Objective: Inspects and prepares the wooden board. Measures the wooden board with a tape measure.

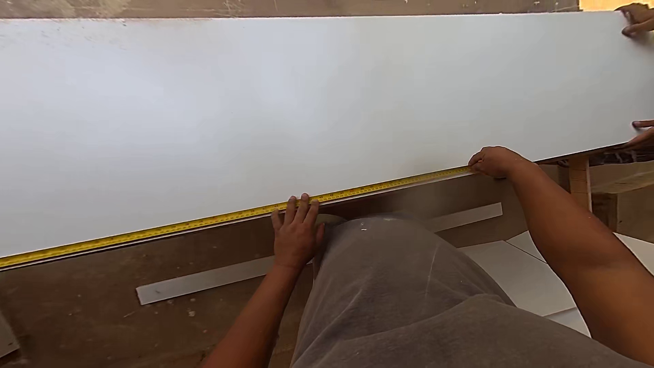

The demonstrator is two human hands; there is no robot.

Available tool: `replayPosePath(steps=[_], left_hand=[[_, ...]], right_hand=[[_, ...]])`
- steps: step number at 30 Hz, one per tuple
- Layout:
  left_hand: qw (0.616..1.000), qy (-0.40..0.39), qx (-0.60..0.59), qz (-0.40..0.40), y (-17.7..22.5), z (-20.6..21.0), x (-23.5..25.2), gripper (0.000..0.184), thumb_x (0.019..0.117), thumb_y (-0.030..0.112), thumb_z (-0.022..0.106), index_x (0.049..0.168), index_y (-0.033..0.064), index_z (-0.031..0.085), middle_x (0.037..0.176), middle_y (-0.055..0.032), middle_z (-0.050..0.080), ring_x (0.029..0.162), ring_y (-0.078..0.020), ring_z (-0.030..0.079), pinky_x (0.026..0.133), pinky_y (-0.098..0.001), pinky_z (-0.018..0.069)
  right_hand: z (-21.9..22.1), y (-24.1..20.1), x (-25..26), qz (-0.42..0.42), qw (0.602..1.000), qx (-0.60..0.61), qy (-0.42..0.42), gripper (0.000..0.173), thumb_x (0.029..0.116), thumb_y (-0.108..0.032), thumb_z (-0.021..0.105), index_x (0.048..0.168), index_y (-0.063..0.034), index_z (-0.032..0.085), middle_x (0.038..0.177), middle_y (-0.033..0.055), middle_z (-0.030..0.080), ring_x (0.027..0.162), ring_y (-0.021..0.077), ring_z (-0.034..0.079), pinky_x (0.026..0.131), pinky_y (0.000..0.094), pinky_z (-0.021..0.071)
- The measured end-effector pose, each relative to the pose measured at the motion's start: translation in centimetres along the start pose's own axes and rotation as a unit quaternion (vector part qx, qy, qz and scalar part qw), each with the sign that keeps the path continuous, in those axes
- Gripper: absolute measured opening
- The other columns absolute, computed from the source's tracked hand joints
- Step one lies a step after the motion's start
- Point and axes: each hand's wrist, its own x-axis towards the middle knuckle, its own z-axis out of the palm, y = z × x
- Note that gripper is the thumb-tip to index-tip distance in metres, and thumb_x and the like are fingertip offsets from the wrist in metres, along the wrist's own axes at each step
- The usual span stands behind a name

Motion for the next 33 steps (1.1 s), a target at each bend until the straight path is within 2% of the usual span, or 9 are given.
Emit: replayPosePath(steps=[3, 5, 9, 13, 17, 19, 22, 24, 33], left_hand=[[0.999, 0.004, 0.002, -0.036, 4.5, 1.0, 1.3, 0.058, 0.0956, 0.035, 0.06, 0.148, 0.0112, 0.054, 0.162, -0.0151, 0.04, 0.152, -0.0405, 0.03, 0.116, -0.0725, 0.019], [0.999, 0.002, 0.002, -0.052, 7.2, 1.5, 2.3, 0.057, 0.0953, 0.033, 0.062, 0.148, 0.0115, 0.055, 0.163, -0.0178, 0.038, 0.152, -0.0436, 0.028, 0.115, -0.0733, 0.0191], [0.998, -0.02, 0.006, -0.061, 11.5, 2.1, 3.9, 0.057, 0.0947, 0.033, 0.064, 0.148, 0.016, 0.055, 0.164, -0.0202, 0.033, 0.152, -0.0491, 0.023, 0.113, -0.0751, 0.0197], [0.999, -0.025, 0.014, -0.025, 15.0, 2.4, 5.6, 0.056, 0.0932, 0.033, 0.065, 0.147, 0.0205, 0.057, 0.163, -0.0229, 0.034, 0.15, -0.0515, 0.025, 0.111, -0.0752, 0.0228], [0.998, -0.046, 0.017, 0.04, 18.2, 1.9, 7.8, 0.054, 0.0936, 0.03, 0.067, 0.146, 0.0217, 0.059, 0.162, -0.0217, 0.037, 0.15, -0.0486, 0.03, 0.111, -0.0758, 0.0228], [0.995, -0.08, 0.022, 0.052, 19.9, 1.6, 8.8, 0.055, 0.096, 0.033, 0.069, 0.148, 0.023, 0.057, 0.163, -0.0202, 0.036, 0.151, -0.0477, 0.028, 0.112, -0.0746, 0.0216], [0.99, -0.131, 0.026, 0.039, 21.4, 2.3, 9.8, 0.058, 0.099, 0.037, 0.066, 0.153, 0.0267, 0.05, 0.167, -0.0168, 0.028, 0.154, -0.0473, 0.02, 0.113, -0.0751, 0.0194], [0.99, -0.138, 0.021, 0.027, 21.9, 2.9, 10.0, 0.058, 0.1, 0.038, 0.064, 0.155, 0.0287, 0.047, 0.169, -0.0162, 0.024, 0.155, -0.0472, 0.017, 0.113, -0.0756, 0.0181], [0.99, -0.142, 0.009, 0.0, 22.9, 2.6, 10.0, 0.057, 0.1001, 0.035, 0.065, 0.154, 0.0279, 0.048, 0.17, -0.0158, 0.021, 0.156, -0.0455, 0.015, 0.115, -0.0745, 0.0172]], right_hand=[[0.3, 1.6, -0.4, -0.003, 1.0, 0.011, 0.013, 0.024, 0.1059, -0.02, 0.055, 0.114, -0.013, 0.077, 0.116, 0.0188, 0.07, 0.115, 0.0386, 0.064, 0.096, 0.0638, 0.0489], [0.9, 2.8, -0.3, -0.008, 1.0, 0.018, 0.023, 0.024, 0.1054, -0.022, 0.056, 0.115, -0.0154, 0.077, 0.118, 0.0189, 0.069, 0.115, 0.04, 0.063, 0.093, 0.0668, 0.0494], [1.5, 4.6, -0.9, 0.009, 0.999, 0.023, 0.024, 0.024, 0.1056, -0.024, 0.055, 0.115, -0.0191, 0.077, 0.119, 0.0163, 0.068, 0.118, 0.0406, 0.061, 0.091, 0.0668, 0.0493], [1.0, 7.3, -1.0, 0.025, 0.999, 0.03, 0.024, 0.025, 0.1058, -0.023, 0.055, 0.117, -0.0192, 0.077, 0.121, 0.0171, 0.068, 0.121, 0.0407, 0.06, 0.093, 0.0672, 0.0478], [0.9, 9.4, -1.1, 0.027, 0.999, 0.039, 0.026, 0.024, 0.1056, -0.022, 0.056, 0.116, -0.0182, 0.077, 0.121, 0.0175, 0.067, 0.12, 0.0409, 0.061, 0.093, 0.0668, 0.048], [0.9, 9.5, -1.0, 0.027, 0.999, 0.037, 0.022, 0.024, 0.1054, -0.022, 0.056, 0.116, -0.0181, 0.077, 0.122, 0.0175, 0.068, 0.121, 0.0416, 0.06, 0.092, 0.0675, 0.0474], [0.9, 9.3, -0.7, 0.028, 0.999, 0.031, 0.014, 0.022, 0.1045, -0.022, 0.057, 0.114, -0.0184, 0.077, 0.121, 0.0171, 0.068, 0.123, 0.0417, 0.058, 0.092, 0.0673, 0.0469], [0.8, 9.2, -0.7, 0.029, 0.999, 0.026, 0.013, 0.022, 0.1039, -0.023, 0.057, 0.113, -0.0189, 0.077, 0.121, 0.0162, 0.068, 0.125, 0.0418, 0.056, 0.09, 0.0672, 0.0463], [0.4, 9.3, -0.5, 0.021, 0.999, 0.036, -0.005, 0.021, 0.1033, -0.026, 0.06, 0.113, -0.0151, 0.075, 0.119, 0.0169, 0.069, 0.125, 0.0431, 0.056, 0.09, 0.0694, 0.0462]])
